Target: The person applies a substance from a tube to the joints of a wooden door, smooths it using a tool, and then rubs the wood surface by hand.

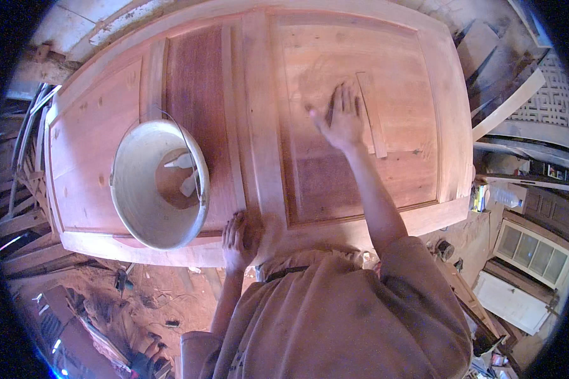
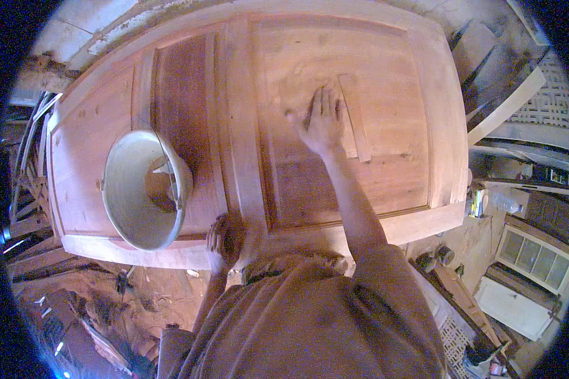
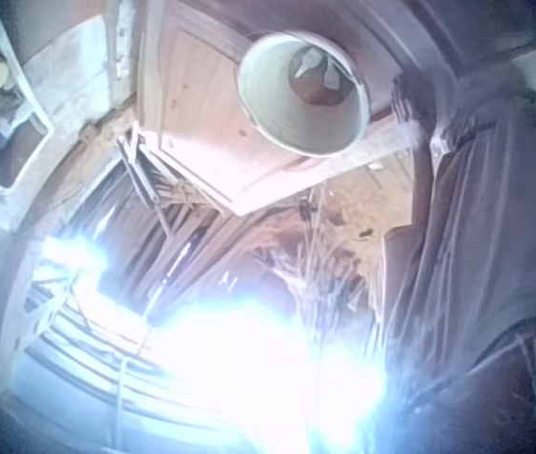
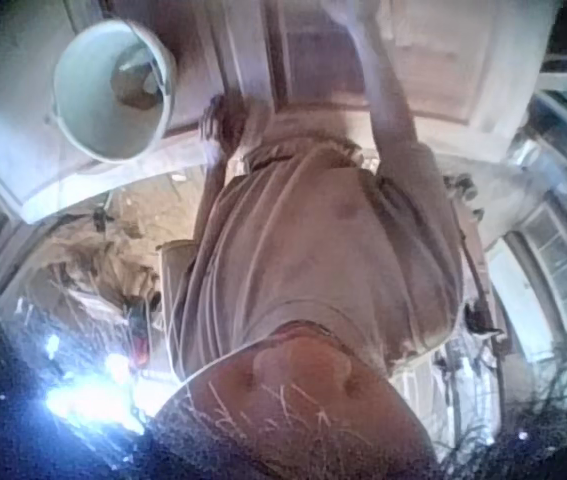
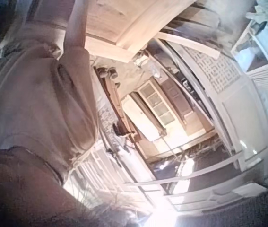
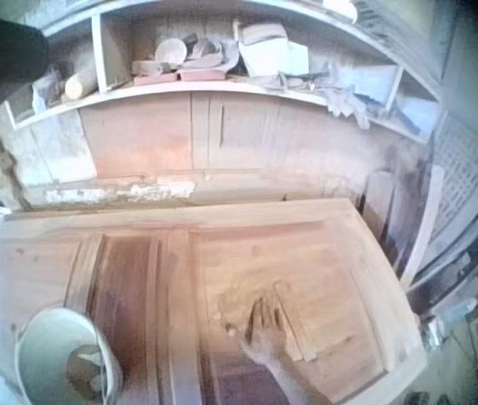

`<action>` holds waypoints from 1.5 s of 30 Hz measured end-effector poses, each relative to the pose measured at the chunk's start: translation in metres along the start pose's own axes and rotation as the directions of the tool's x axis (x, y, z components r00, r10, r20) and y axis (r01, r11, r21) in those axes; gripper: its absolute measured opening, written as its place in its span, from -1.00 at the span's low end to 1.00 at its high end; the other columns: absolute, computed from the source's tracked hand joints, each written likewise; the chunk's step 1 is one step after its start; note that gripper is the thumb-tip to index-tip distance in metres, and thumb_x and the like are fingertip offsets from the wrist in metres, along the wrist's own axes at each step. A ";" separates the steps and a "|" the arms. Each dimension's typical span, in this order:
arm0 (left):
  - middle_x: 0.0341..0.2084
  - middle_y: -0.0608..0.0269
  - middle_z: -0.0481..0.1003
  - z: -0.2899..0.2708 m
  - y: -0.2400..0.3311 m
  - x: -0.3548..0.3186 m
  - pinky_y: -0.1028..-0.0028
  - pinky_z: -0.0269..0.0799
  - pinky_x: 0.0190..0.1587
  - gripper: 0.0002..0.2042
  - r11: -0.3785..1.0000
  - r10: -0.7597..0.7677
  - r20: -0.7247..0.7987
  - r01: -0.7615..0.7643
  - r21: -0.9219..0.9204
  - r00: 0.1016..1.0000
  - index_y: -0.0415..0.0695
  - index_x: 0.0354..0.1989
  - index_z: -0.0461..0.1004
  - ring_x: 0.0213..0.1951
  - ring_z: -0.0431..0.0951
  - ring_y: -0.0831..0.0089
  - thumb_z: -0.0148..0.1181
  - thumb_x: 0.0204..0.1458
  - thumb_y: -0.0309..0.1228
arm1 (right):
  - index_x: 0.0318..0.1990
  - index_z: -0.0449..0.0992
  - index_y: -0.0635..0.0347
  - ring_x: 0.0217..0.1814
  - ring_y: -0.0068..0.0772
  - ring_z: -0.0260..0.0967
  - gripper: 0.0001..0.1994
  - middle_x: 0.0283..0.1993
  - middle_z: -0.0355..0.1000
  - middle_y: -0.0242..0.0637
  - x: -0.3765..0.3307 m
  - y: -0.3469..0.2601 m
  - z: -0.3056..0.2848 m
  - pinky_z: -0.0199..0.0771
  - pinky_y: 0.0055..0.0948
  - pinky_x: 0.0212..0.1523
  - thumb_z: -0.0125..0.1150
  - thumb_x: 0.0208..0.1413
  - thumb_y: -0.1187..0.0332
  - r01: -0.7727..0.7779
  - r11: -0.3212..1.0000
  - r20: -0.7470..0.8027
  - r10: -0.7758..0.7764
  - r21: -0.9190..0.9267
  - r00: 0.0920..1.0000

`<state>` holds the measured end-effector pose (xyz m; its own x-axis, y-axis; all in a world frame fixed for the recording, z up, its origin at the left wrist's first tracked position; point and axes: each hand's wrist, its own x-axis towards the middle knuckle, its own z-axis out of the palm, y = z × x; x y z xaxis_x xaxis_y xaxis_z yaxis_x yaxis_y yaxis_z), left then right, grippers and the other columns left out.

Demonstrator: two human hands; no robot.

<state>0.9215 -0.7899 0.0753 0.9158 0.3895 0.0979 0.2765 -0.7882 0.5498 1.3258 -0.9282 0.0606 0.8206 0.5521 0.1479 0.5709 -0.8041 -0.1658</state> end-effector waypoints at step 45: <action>0.19 -0.06 0.43 0.001 0.000 -0.003 0.01 0.33 0.25 -0.48 1.000 0.010 -0.025 -0.010 -0.015 1.000 -0.21 0.12 0.38 0.20 0.44 -0.06 0.37 0.02 -0.25 | 0.46 -0.11 0.47 0.63 0.12 -0.29 -0.01 0.56 -0.20 0.18 -0.064 -0.045 -0.029 -0.36 0.08 0.56 -0.08 0.24 -0.30 0.116 0.981 0.143 -0.138 0.154 0.980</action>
<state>0.9189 -0.7918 0.0744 0.9107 0.3940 0.1242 0.2628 -0.7846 0.5616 1.2465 -0.9341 0.0868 0.7291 0.6838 0.0288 0.6597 -0.6908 -0.2960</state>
